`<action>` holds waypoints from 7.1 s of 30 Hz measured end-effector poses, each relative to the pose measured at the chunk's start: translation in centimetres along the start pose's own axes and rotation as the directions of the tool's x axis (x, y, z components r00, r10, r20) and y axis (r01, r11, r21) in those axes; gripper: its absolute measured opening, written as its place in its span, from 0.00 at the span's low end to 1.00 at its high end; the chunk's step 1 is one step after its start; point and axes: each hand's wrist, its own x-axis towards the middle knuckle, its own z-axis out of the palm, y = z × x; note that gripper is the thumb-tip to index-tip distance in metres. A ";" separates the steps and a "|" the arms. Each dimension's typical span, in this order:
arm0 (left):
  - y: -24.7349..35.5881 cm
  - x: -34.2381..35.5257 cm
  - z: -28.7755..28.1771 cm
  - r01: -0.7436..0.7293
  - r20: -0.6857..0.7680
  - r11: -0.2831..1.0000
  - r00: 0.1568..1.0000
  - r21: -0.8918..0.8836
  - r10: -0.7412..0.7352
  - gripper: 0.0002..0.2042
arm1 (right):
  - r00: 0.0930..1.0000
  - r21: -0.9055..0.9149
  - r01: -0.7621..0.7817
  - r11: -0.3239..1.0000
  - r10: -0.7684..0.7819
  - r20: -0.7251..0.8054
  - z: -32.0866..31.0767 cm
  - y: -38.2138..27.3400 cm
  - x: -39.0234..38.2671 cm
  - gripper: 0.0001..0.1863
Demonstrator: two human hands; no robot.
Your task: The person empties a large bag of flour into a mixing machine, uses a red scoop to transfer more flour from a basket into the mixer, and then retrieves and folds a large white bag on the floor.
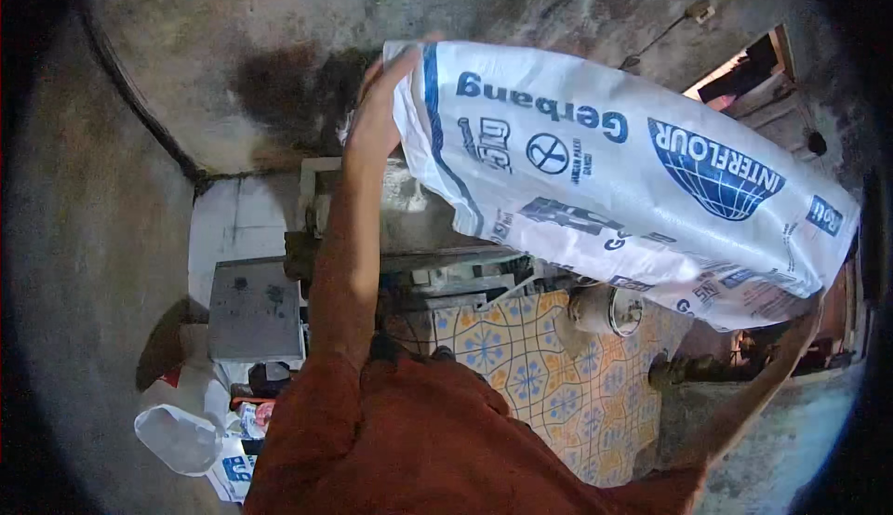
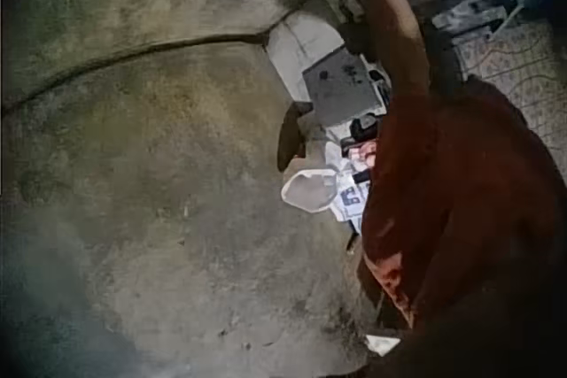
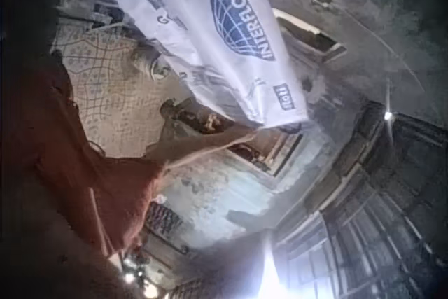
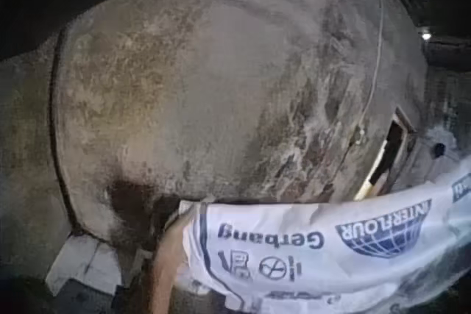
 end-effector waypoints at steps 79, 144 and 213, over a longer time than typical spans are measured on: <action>-8.3 -91.6 -6.3 0.369 -0.949 0.930 0.289 -0.009 -0.123 0.27 | -0.593 0.235 -0.364 0.901 -0.419 0.688 25.7 -25.4 -51.5 0.29; -15.3 -93.9 -59.7 0.844 -0.774 0.343 0.125 0.412 0.621 0.28 | -0.344 0.784 -0.158 0.600 -0.778 0.525 44.7 -73.0 -117.3 0.23; -36.3 -86.7 -52.8 0.786 -0.889 0.458 0.458 0.415 0.020 0.15 | -0.048 0.285 -0.474 0.833 -0.347 0.937 49.5 -44.0 -93.3 0.36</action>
